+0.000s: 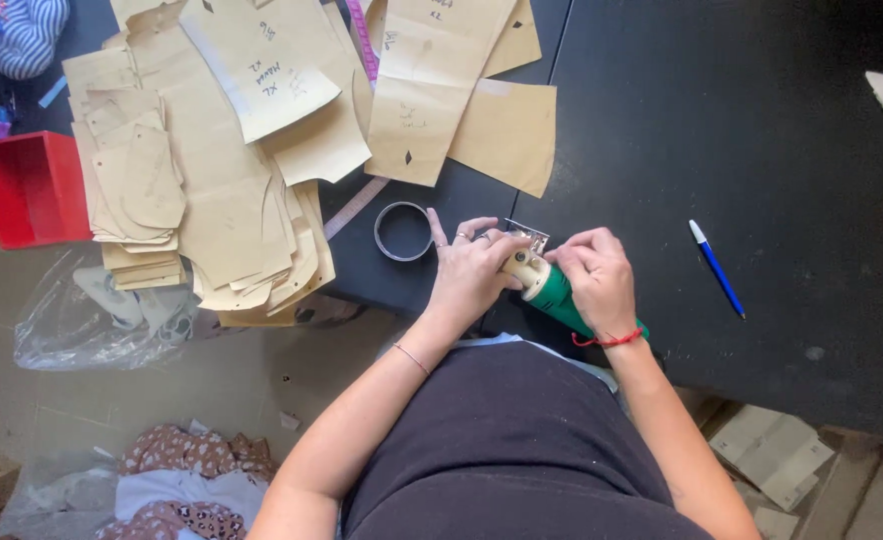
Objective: Tracing garment patterns onto fabric and cutting them out with an electric rotary cutter
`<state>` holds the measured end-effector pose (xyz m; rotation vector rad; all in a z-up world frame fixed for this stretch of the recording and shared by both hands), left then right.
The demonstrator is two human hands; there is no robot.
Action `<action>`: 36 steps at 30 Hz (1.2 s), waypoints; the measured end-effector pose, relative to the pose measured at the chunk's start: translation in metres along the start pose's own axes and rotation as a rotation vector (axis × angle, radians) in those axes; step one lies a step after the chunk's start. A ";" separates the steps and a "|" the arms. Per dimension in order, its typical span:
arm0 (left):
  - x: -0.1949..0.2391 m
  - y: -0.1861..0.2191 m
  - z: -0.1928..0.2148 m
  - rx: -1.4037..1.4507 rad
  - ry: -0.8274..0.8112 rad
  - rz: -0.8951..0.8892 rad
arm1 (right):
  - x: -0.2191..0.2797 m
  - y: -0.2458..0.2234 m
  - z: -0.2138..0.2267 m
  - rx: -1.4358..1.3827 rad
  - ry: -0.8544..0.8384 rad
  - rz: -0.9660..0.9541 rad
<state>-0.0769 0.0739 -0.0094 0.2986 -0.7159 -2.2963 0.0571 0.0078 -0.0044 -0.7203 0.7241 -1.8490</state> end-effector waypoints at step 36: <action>0.001 -0.006 -0.007 0.041 -0.012 0.049 | 0.002 -0.010 -0.013 -0.079 0.018 0.068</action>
Point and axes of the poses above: each hand's wrist, its own x-axis away from the middle knuckle, its own z-axis out of the back of the hand, y = z × x, the point moved 7 cm from there along -x, towards the middle knuckle, and after that the axes turned 4 degrees about -y, right-handed, at the moved point
